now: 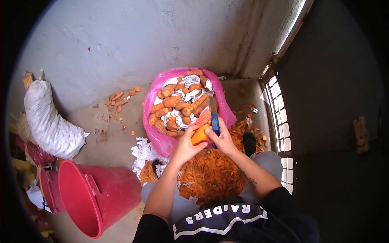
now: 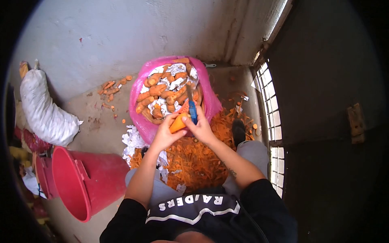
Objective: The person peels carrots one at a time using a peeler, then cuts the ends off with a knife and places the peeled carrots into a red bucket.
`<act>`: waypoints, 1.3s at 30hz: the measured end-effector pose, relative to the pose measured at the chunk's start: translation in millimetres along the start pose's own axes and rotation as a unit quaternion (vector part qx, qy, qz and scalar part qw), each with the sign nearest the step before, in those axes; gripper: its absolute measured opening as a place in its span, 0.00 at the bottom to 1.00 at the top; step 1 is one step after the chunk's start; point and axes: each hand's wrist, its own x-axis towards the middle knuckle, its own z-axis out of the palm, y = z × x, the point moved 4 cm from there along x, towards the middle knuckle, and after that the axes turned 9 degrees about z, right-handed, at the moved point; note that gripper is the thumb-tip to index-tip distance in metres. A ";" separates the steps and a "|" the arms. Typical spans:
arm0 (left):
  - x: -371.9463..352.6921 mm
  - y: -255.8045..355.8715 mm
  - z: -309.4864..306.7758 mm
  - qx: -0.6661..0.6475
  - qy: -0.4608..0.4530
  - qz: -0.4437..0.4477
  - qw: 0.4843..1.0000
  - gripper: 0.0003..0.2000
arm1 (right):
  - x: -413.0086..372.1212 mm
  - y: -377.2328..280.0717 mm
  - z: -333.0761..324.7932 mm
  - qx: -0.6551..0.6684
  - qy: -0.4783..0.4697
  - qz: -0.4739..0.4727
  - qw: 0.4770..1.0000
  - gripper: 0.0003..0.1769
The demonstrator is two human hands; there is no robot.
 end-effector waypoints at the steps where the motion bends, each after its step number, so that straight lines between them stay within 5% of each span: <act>1: -4.2 1.5 4.6 0.089 -0.022 -0.040 0.995 0.30 | -4.4 1.2 5.3 -0.060 -0.015 -0.025 0.998 0.19; 4: -2.8 1.3 4.6 0.262 -0.072 -0.118 0.955 0.18 | -20.5 9.8 11.6 -0.147 0.028 -0.022 0.988 0.19; 7: -2.4 0.8 -3.2 0.324 0.001 -0.035 0.945 0.14 | -22.0 14.2 2.5 -0.175 0.120 -0.035 0.977 0.16; 10: -3.9 7.4 -12.5 0.354 0.007 -0.032 0.935 0.13 | -36.8 0.2 3.6 -0.198 0.058 0.037 0.978 0.12; 11: -4.3 8.2 -14.6 0.357 0.009 -0.030 0.934 0.12 | -42.2 -1.2 6.0 -0.213 0.037 -0.021 0.976 0.10; 18: -5.5 5.7 -20.4 0.356 0.028 -0.075 0.931 0.10 | -54.1 -0.3 13.0 -0.199 -0.047 0.031 0.978 0.15; 39: -0.1 8.4 -22.7 0.373 -0.016 -0.092 0.923 0.11 | -45.4 15.4 20.5 -0.259 -0.061 0.033 0.963 0.18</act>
